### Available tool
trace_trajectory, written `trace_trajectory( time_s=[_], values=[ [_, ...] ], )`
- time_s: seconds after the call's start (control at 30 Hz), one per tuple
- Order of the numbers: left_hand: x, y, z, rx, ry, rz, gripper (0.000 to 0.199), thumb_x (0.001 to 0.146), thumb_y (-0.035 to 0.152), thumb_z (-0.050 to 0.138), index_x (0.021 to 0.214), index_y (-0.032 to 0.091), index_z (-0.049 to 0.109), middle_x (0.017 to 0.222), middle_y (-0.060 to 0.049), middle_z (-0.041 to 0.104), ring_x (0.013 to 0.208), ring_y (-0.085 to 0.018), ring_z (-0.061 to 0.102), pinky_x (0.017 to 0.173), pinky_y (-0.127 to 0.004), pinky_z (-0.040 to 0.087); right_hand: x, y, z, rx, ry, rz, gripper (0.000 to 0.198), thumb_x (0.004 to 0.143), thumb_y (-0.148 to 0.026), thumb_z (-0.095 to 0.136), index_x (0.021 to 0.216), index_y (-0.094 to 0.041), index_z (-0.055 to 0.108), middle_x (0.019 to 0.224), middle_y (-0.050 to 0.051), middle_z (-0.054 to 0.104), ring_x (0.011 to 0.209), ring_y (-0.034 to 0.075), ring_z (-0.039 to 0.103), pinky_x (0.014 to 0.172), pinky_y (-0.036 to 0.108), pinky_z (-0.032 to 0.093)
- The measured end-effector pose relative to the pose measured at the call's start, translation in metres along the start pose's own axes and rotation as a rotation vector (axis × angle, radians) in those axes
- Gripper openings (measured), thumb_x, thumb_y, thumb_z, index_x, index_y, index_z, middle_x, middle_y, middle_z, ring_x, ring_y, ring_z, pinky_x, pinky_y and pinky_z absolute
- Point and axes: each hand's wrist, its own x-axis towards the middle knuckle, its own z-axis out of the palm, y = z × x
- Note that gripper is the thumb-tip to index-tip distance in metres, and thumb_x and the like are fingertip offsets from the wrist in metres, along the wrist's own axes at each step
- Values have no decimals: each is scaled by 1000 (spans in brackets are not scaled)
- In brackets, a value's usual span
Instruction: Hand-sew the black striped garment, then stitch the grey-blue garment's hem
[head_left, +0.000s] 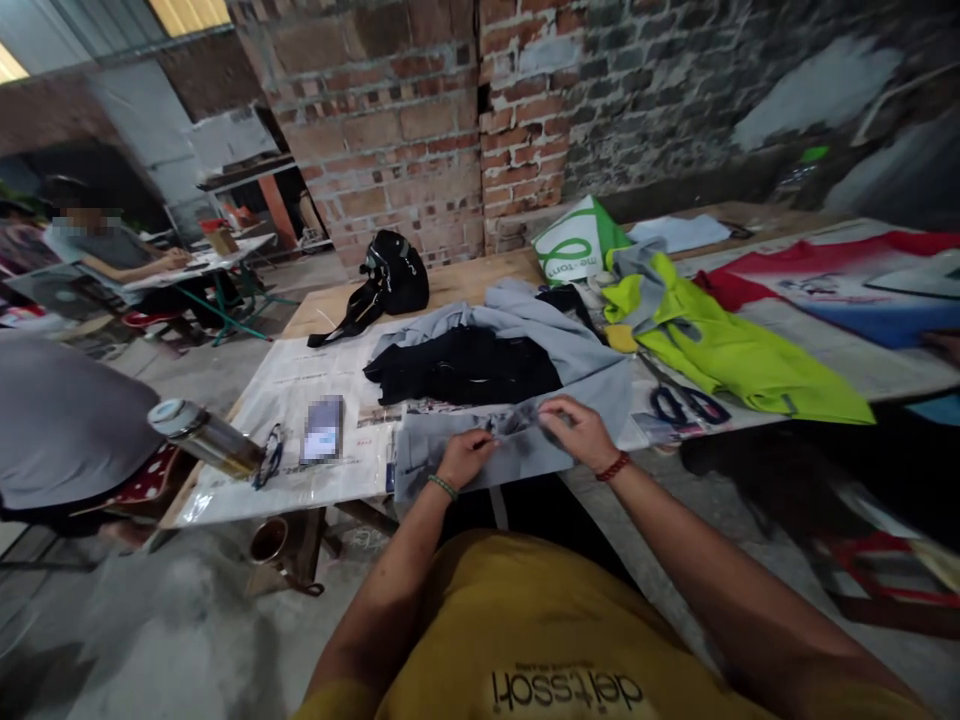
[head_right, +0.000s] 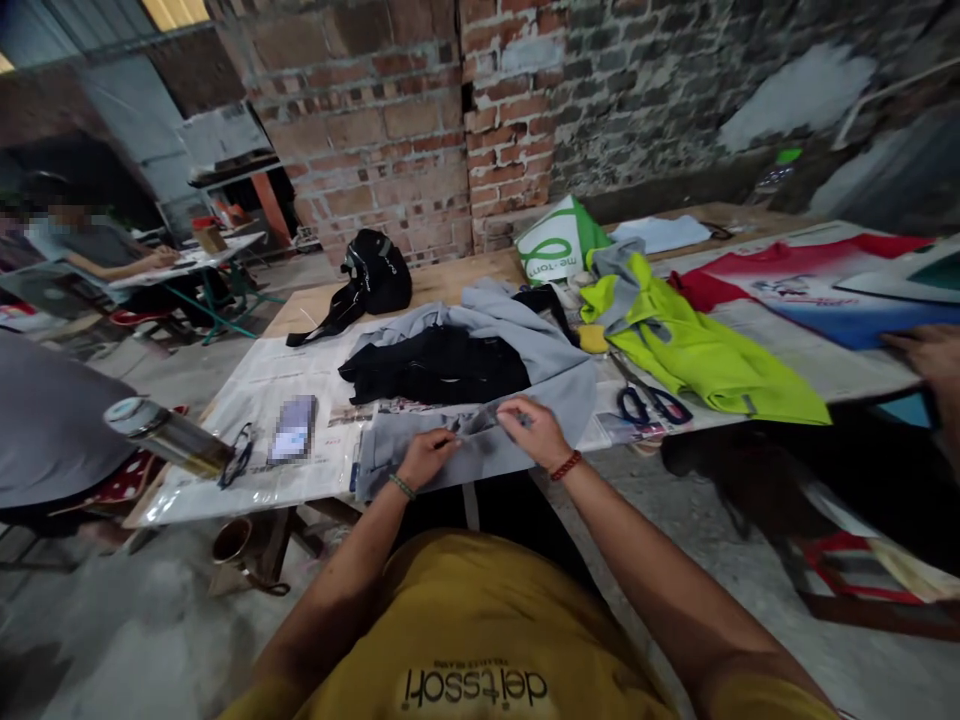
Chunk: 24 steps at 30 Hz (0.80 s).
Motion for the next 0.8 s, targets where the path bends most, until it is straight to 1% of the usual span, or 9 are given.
trace_trajectory(
  time_s=[0.1,0.13,0.17,0.27,0.37,0.47,0.53,0.67,0.8],
  values=[
    [-1,0,-1,-34,-1,-18,22,79,31,53,78,13,66,71,0,60,69,-11,52,66,-20,42,3,15,-45,74,315,218,19,68,-36,63,78,-20,62,77,3,63,75,17,57,76,31,46],
    [-1,0,-1,-35,-5,-23,22,79,31,53,78,14,66,71,0,61,70,-11,52,67,-20,42,5,22,-61,146,470,329,20,63,-34,65,76,-19,60,72,1,61,69,15,56,72,30,46],
    [-1,0,-1,-34,-7,-28,22,79,32,53,79,14,66,72,0,61,70,-11,52,67,-20,42,7,30,-78,159,570,375,20,64,-32,63,79,-19,59,69,0,59,64,13,54,68,28,46],
    [-1,-1,0,-34,-8,-36,23,79,33,53,80,15,67,73,0,62,71,-12,53,68,-21,43,10,51,-121,163,755,495,13,65,-22,54,77,-18,52,62,-2,52,52,10,46,56,25,42],
    [-1,-3,2,-37,1,-31,23,78,34,53,79,15,67,73,1,62,72,-12,53,70,-21,43,10,67,-148,150,845,608,12,62,-16,55,72,-18,49,57,-3,48,48,9,42,50,25,38],
    [0,-3,2,-25,7,-39,23,78,34,53,78,15,66,72,1,61,71,-12,52,69,-21,43,15,77,-158,123,865,667,11,63,-14,56,71,-17,51,59,-2,51,50,9,44,52,26,38],
    [0,-3,2,-15,7,-40,23,78,34,53,78,15,66,71,1,60,70,-12,52,68,-21,43,22,83,-159,97,834,682,11,64,-15,58,74,-15,55,61,-1,54,52,9,45,54,26,38],
    [2,-1,3,-8,9,-28,24,78,35,53,78,14,65,71,0,60,71,-12,53,68,-21,42,45,94,-159,8,689,694,14,68,-18,59,80,-12,62,62,1,59,55,10,47,58,26,37],
    [2,-2,5,-33,13,-37,23,78,33,53,78,14,65,73,0,61,72,-12,54,68,-21,43,69,108,-159,-179,500,661,12,68,-20,62,76,-12,66,66,3,63,64,11,49,65,27,36]
  ],
)
